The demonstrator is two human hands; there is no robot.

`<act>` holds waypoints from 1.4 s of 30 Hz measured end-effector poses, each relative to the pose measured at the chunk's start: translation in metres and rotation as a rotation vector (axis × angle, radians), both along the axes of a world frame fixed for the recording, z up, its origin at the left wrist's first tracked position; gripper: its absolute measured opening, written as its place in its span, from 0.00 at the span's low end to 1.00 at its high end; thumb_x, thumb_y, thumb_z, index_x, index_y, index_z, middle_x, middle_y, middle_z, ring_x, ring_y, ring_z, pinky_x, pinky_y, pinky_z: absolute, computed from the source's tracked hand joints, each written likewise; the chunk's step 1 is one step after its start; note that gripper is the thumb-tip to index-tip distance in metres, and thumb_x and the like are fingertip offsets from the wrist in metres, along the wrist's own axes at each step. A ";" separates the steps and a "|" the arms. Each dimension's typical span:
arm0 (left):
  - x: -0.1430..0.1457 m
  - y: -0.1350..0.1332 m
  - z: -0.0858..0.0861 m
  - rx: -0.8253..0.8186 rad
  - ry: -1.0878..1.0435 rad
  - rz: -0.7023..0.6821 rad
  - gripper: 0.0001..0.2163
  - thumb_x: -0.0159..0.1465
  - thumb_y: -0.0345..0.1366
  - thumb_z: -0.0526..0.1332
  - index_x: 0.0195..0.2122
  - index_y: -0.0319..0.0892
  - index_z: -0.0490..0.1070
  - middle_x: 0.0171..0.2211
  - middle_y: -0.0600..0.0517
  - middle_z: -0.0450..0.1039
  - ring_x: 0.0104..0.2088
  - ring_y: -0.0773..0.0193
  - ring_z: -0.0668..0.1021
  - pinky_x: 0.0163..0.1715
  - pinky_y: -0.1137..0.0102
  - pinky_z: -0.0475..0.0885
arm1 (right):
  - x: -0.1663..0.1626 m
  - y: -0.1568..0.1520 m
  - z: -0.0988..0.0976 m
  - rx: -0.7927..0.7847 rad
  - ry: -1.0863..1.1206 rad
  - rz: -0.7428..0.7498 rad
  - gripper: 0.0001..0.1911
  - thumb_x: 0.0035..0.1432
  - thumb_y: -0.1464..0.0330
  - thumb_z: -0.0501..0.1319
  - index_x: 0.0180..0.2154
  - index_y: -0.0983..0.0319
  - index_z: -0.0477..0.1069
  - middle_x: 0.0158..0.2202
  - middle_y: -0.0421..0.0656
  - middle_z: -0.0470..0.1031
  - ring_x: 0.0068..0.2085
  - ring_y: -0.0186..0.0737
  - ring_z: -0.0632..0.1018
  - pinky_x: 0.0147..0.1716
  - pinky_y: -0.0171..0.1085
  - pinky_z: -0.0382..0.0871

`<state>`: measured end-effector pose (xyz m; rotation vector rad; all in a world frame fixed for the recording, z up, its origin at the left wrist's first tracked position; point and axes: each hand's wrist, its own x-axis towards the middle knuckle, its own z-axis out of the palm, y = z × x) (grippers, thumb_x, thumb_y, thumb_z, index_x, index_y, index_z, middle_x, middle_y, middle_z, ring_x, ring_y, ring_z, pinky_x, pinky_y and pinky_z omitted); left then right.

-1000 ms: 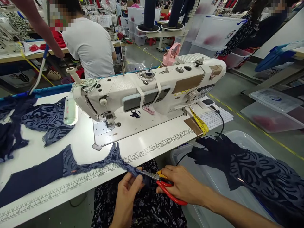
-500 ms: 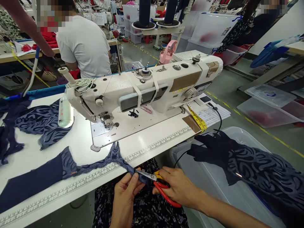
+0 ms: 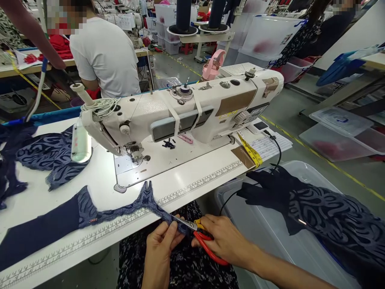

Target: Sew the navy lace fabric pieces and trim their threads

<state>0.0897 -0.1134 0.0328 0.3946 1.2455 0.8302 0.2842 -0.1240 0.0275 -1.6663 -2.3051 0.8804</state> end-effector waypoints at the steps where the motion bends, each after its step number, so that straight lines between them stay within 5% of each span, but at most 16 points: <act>1: 0.000 0.000 0.000 0.000 -0.002 0.001 0.22 0.46 0.52 0.74 0.34 0.39 0.82 0.43 0.44 0.80 0.48 0.47 0.79 0.47 0.60 0.78 | 0.000 0.000 0.001 -0.012 0.000 -0.005 0.27 0.64 0.45 0.53 0.31 0.61 0.69 0.29 0.42 0.73 0.27 0.39 0.73 0.27 0.35 0.62; 11: 0.003 -0.009 -0.014 0.060 -0.017 -0.023 0.19 0.51 0.49 0.73 0.35 0.39 0.82 0.41 0.46 0.81 0.43 0.52 0.80 0.46 0.63 0.77 | -0.001 0.004 0.001 0.003 0.058 -0.031 0.24 0.63 0.46 0.55 0.31 0.61 0.68 0.29 0.42 0.72 0.28 0.39 0.73 0.27 0.35 0.60; 17: 0.004 -0.010 -0.020 0.035 -0.004 -0.008 0.23 0.48 0.52 0.73 0.38 0.39 0.82 0.41 0.44 0.81 0.45 0.51 0.79 0.43 0.65 0.77 | 0.001 0.010 0.008 -0.053 0.222 -0.211 0.20 0.63 0.52 0.58 0.28 0.59 0.58 0.27 0.38 0.70 0.27 0.36 0.69 0.27 0.34 0.59; 20: 0.009 -0.017 -0.032 0.088 -0.004 -0.099 0.22 0.48 0.54 0.72 0.33 0.38 0.82 0.33 0.47 0.80 0.37 0.55 0.80 0.38 0.66 0.76 | -0.013 0.015 0.010 -0.079 0.309 -0.265 0.17 0.59 0.56 0.63 0.29 0.58 0.59 0.29 0.37 0.69 0.29 0.36 0.68 0.28 0.33 0.60; 25: 0.002 -0.027 -0.056 0.226 -0.002 -0.245 0.22 0.50 0.56 0.70 0.26 0.37 0.79 0.22 0.51 0.73 0.24 0.65 0.73 0.28 0.71 0.72 | -0.043 0.016 -0.009 -0.205 0.591 -0.290 0.09 0.60 0.61 0.58 0.32 0.59 0.63 0.29 0.38 0.69 0.30 0.36 0.70 0.32 0.34 0.64; 28: -0.019 -0.026 -0.055 0.251 -0.023 -0.098 0.21 0.46 0.53 0.74 0.31 0.39 0.78 0.28 0.49 0.76 0.29 0.63 0.77 0.33 0.70 0.73 | -0.045 0.014 -0.020 -0.234 0.617 -0.271 0.09 0.59 0.62 0.58 0.30 0.59 0.62 0.28 0.38 0.68 0.30 0.37 0.70 0.31 0.34 0.65; 33: -0.047 -0.017 -0.027 0.122 -0.026 0.283 0.23 0.46 0.51 0.75 0.33 0.37 0.76 0.35 0.41 0.80 0.39 0.50 0.82 0.43 0.59 0.77 | -0.029 0.007 -0.024 -0.234 0.579 -0.189 0.09 0.59 0.64 0.58 0.29 0.59 0.61 0.28 0.38 0.67 0.30 0.36 0.69 0.32 0.34 0.64; 42: -0.054 -0.021 -0.013 0.000 -0.120 0.549 0.21 0.43 0.44 0.78 0.33 0.38 0.76 0.36 0.46 0.81 0.36 0.55 0.82 0.41 0.59 0.80 | -0.012 -0.003 -0.015 -0.294 0.367 -0.088 0.12 0.61 0.62 0.56 0.28 0.59 0.57 0.25 0.36 0.64 0.26 0.34 0.66 0.26 0.32 0.60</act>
